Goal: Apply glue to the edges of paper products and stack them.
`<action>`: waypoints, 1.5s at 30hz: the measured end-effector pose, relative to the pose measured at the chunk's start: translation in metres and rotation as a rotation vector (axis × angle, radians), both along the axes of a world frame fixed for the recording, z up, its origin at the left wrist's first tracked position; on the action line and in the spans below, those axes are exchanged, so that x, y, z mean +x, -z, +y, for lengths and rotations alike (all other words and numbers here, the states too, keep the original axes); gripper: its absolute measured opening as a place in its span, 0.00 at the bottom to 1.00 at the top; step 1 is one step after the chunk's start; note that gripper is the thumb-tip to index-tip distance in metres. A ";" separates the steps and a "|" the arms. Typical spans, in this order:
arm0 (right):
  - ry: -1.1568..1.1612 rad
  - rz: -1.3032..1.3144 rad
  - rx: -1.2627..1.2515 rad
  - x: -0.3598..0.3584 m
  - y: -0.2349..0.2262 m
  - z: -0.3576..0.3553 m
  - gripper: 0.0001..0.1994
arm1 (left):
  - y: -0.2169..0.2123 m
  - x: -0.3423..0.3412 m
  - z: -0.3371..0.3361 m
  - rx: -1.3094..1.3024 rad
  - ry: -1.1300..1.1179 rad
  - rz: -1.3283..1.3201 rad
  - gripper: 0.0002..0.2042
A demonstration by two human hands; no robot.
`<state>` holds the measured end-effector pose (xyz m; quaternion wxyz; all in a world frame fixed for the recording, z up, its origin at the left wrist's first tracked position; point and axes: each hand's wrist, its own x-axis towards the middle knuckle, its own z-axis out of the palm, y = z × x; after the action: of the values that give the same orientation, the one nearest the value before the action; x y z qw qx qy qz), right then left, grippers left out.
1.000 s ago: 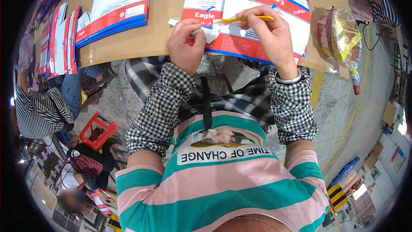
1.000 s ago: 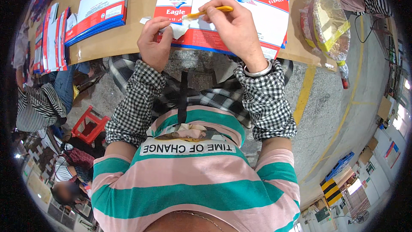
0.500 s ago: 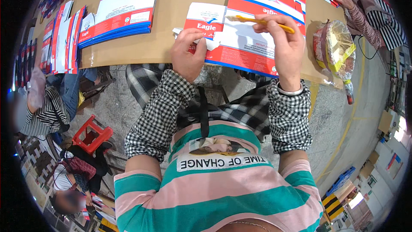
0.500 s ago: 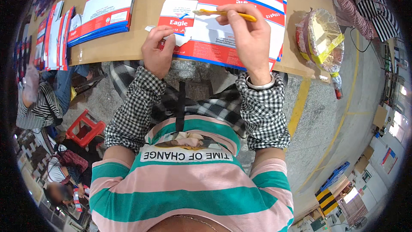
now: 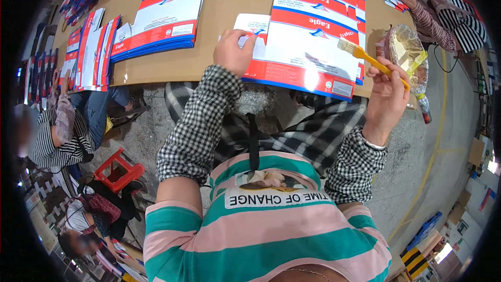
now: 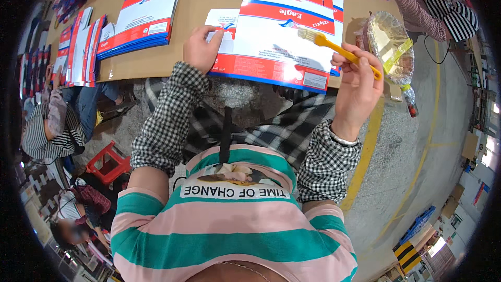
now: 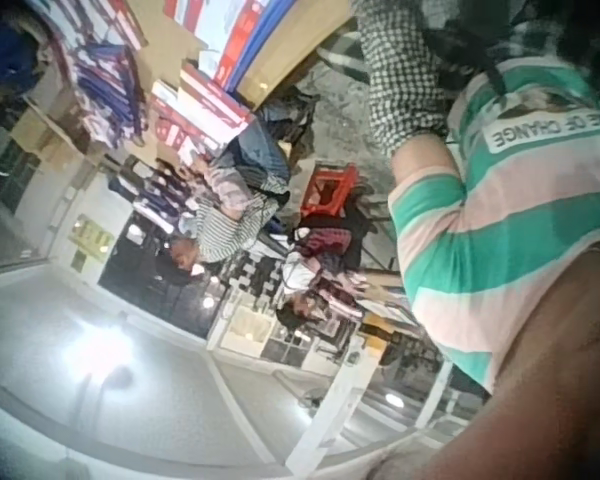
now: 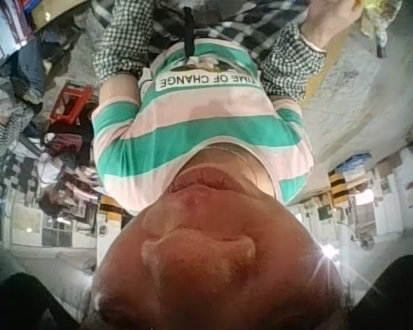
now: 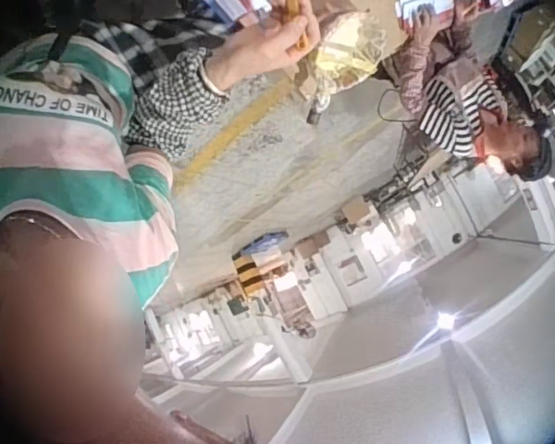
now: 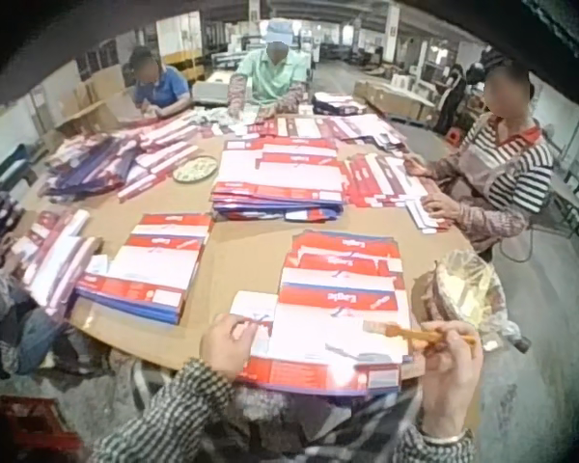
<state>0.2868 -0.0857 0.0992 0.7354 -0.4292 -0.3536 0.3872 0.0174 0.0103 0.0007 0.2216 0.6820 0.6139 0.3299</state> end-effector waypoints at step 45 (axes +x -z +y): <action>-0.090 0.051 0.231 -0.025 -0.048 -0.023 0.11 | -0.024 -0.214 0.056 -0.364 -0.344 -1.420 0.20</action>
<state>0.2613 -0.1087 0.1469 0.7706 -0.3153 -0.3958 0.3873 -0.1964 0.0665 0.0250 0.6188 0.1524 0.4661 0.6137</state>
